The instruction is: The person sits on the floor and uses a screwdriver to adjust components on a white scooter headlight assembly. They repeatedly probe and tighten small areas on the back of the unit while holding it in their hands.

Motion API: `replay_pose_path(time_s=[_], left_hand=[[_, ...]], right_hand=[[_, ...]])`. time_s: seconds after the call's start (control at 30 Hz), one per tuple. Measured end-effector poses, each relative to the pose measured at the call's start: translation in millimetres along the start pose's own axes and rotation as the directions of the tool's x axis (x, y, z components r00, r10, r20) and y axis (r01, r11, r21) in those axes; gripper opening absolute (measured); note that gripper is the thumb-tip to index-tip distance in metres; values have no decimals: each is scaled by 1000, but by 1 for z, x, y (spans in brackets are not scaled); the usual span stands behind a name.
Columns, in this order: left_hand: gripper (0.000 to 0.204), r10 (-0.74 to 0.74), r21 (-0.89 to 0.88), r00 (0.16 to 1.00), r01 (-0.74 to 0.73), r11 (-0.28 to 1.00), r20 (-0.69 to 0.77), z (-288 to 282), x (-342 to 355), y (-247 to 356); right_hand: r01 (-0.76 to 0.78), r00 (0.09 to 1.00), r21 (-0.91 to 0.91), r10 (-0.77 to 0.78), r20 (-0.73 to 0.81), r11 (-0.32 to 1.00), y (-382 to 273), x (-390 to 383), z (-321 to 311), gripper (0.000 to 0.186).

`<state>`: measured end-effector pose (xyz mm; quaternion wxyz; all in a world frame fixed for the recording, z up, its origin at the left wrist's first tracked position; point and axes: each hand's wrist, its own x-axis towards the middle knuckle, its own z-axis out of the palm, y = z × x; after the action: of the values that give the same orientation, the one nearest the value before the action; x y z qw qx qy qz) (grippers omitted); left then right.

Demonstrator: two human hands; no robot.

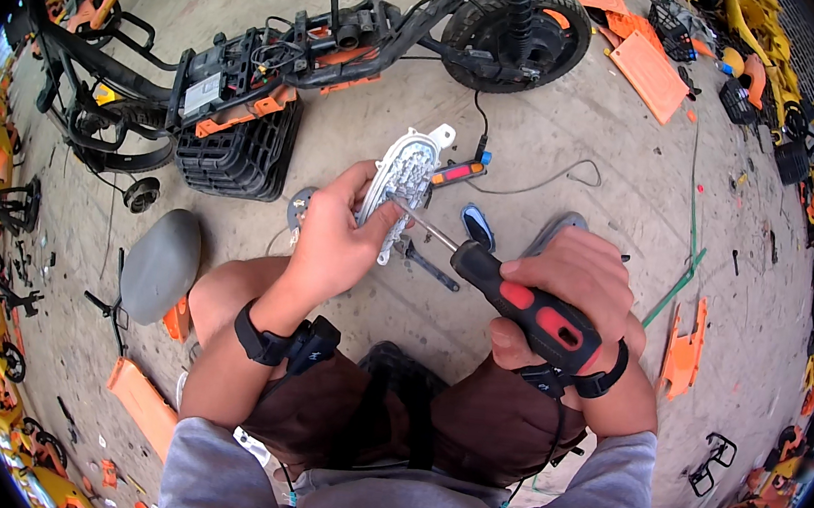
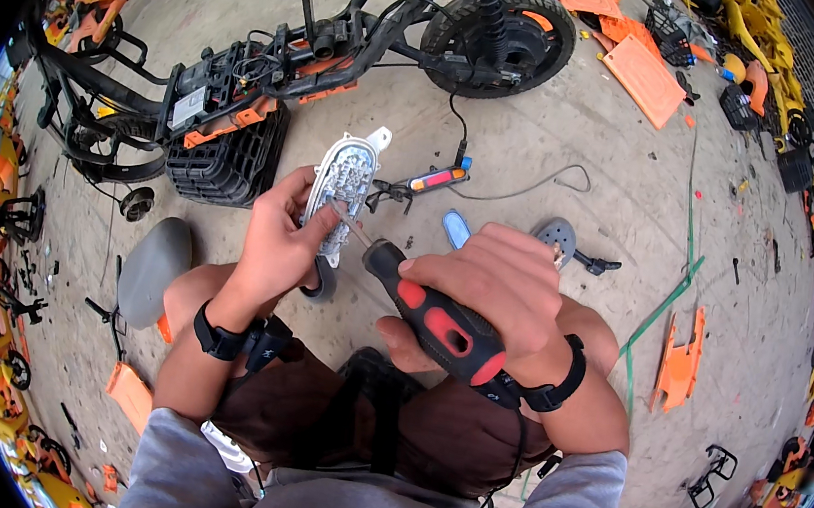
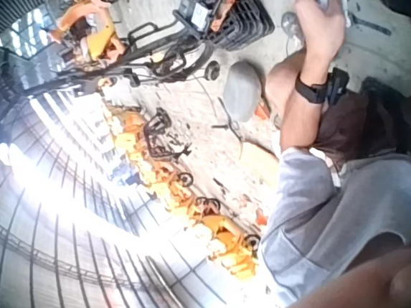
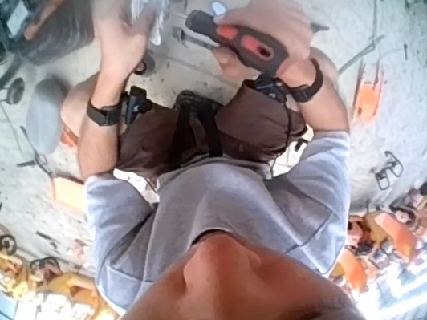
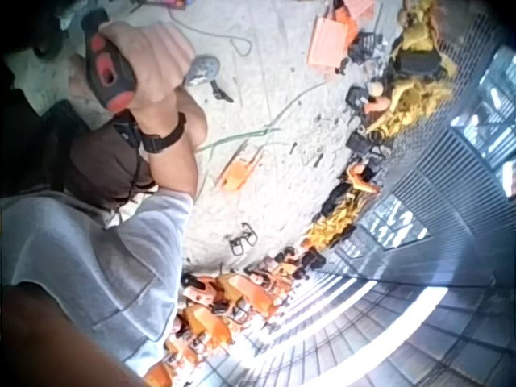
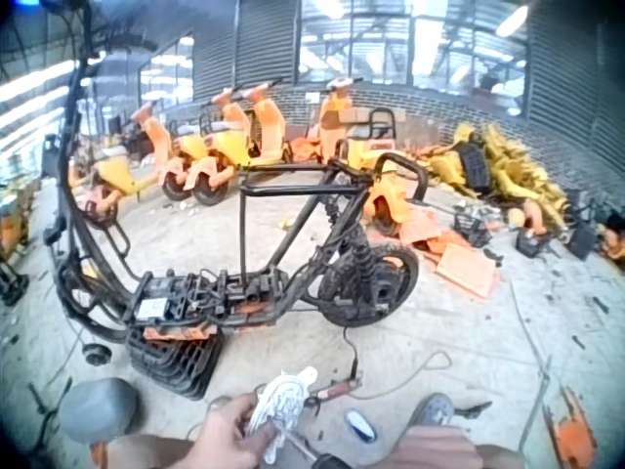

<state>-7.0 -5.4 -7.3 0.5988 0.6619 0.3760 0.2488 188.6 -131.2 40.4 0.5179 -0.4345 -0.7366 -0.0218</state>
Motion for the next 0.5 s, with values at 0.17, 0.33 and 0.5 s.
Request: replay_pose_path(time_s=[0.17, 0.33, 0.5], left_hand=[[27, 143, 305, 989, -149, 941, 40, -6, 0, -15], [23, 17, -222, 999, -5, 975, 51, -3, 2, -2], [25, -50, -328, 996, 72, 942, 74, -9, 0, 4]], right_hand=[[-96, 984, -2, 94, -151, 995, 6, 1, 1, 23], [-285, 800, 84, 286, -527, 955, 19, -20, -8, 51], [-405, 771, 232, 467, -434, 884, 8, -20, -14, 58]])
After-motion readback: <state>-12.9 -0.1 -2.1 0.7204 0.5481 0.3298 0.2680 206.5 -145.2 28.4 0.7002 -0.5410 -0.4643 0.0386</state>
